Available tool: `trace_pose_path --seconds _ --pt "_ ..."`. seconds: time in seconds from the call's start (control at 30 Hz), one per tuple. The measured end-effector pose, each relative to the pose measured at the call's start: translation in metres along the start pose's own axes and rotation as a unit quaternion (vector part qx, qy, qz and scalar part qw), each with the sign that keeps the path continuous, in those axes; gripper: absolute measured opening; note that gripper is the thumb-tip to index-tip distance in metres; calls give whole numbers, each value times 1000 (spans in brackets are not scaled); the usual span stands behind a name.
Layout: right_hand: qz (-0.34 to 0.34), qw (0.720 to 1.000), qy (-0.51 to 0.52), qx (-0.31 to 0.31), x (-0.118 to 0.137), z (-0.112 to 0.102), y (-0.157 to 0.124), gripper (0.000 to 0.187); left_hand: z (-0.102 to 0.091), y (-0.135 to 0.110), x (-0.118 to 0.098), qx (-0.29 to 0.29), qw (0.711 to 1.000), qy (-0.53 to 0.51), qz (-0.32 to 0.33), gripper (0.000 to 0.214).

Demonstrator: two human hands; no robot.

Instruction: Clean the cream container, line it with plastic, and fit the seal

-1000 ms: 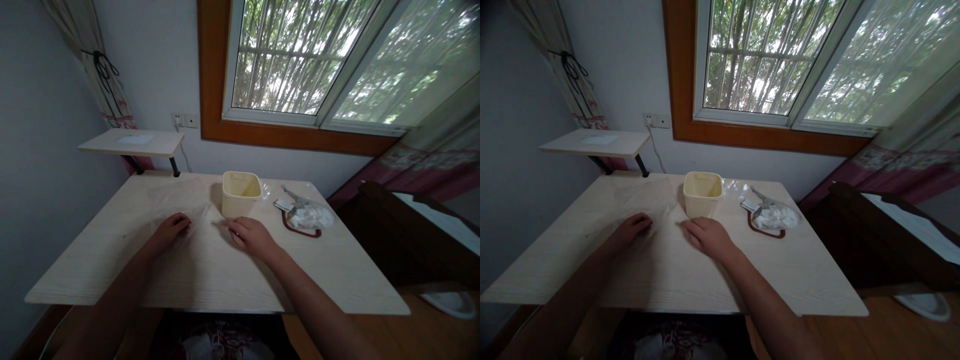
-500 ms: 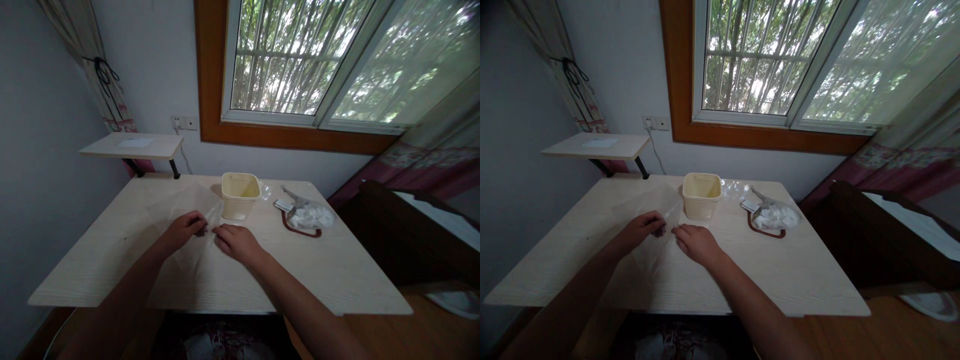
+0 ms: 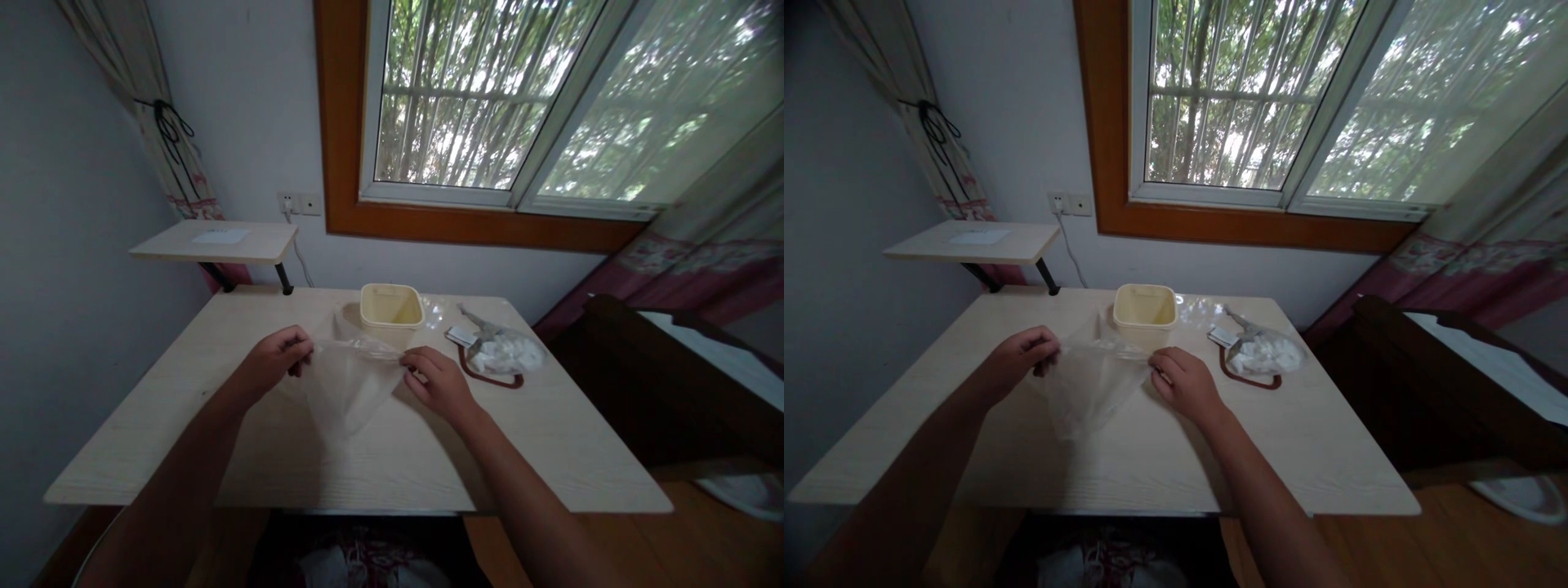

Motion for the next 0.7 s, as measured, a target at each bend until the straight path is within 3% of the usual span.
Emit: trace_pose_path --seconds 0.17,0.37,0.47,0.6,0.7 --pt "3 999 25 -43 -4 -24 2 26 -8 0 -10 -35 999 -21 11 23" --pt "23 993 31 -111 4 -38 16 26 9 1 -19 -11 983 -181 23 23" --pt "56 988 33 -143 5 -42 21 24 12 4 -14 -28 968 -247 40 26" --pt "121 974 39 -188 2 -44 24 20 13 11 9 -62 981 -182 23 36" --pt "163 964 54 -204 0 -38 22 16 24 13 27 1 996 -85 41 52"
Point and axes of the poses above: each hand's wrist, its own y-axis towards the middle knuckle, its own z-axis out of the palm, x = y × z, the point moved 4 cm from there along y, towards the middle knuckle, and after that the axes turned 2 degrees about -z, right-handed, at the moved point
